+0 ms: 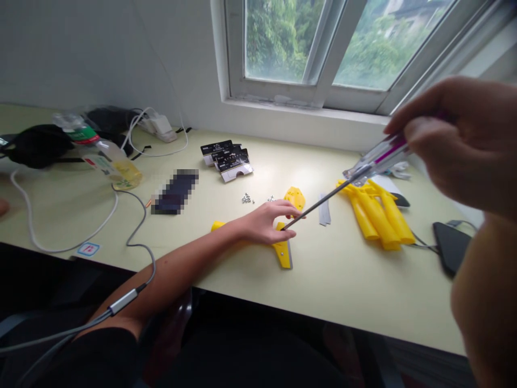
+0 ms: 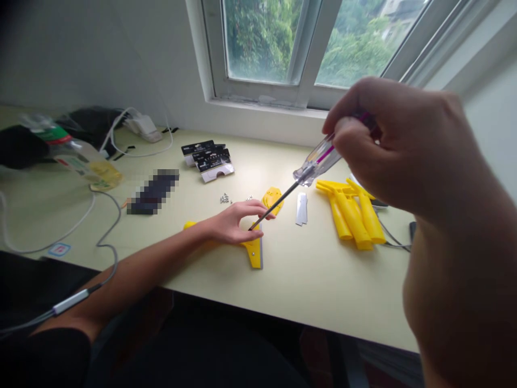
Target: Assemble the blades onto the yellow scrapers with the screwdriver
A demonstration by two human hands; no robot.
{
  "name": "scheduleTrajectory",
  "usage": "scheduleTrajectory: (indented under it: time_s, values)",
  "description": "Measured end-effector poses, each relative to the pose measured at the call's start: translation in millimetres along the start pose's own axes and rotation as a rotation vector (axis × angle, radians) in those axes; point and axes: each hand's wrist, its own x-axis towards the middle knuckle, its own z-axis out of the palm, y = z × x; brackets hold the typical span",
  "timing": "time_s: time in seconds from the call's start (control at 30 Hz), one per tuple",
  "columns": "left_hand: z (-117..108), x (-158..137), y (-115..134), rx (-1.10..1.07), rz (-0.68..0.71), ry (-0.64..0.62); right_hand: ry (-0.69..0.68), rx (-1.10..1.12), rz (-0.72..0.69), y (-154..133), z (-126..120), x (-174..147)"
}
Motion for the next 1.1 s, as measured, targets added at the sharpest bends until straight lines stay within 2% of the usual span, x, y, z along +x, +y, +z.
scheduleTrajectory:
  time_s: [0.13, 0.23, 0.33, 0.47, 0.7, 0.9, 1.1]
  values:
    - [-17.6, -2.4, 7.3, 0.01, -0.037, -0.154, 0.039, -0.031, 0.06, 2.1, 9.2, -8.9]
    - [-33.9, -9.2, 15.6, 0.125, -0.132, -0.254, 0.083, -0.014, 0.05, 3.6, 17.9, -11.3]
    - [-41.0, -19.6, 20.5, 0.269, -0.217, -0.352, 0.087, 0.065, -0.035, 3.4, 28.0, -14.1]
    - [-30.8, -28.1, 13.1, 0.335, -0.207, -0.434, 0.115, 0.11, -0.165, -4.1, 37.5, -17.9]
    - [-15.8, -25.7, 0.1, 0.332, -0.179, -0.391, 0.202, 0.123, -0.226, -11.3, 45.4, -19.8]
    - [-15.4, -26.6, -1.1, 0.306, -0.171, -0.38, 0.138, 0.114, -0.211, -9.8, 49.9, -18.2]
    - [-15.1, -26.7, -2.1, 0.288, -0.178, -0.37, 0.175, 0.127, -0.279, -6.3, 51.3, -18.2]
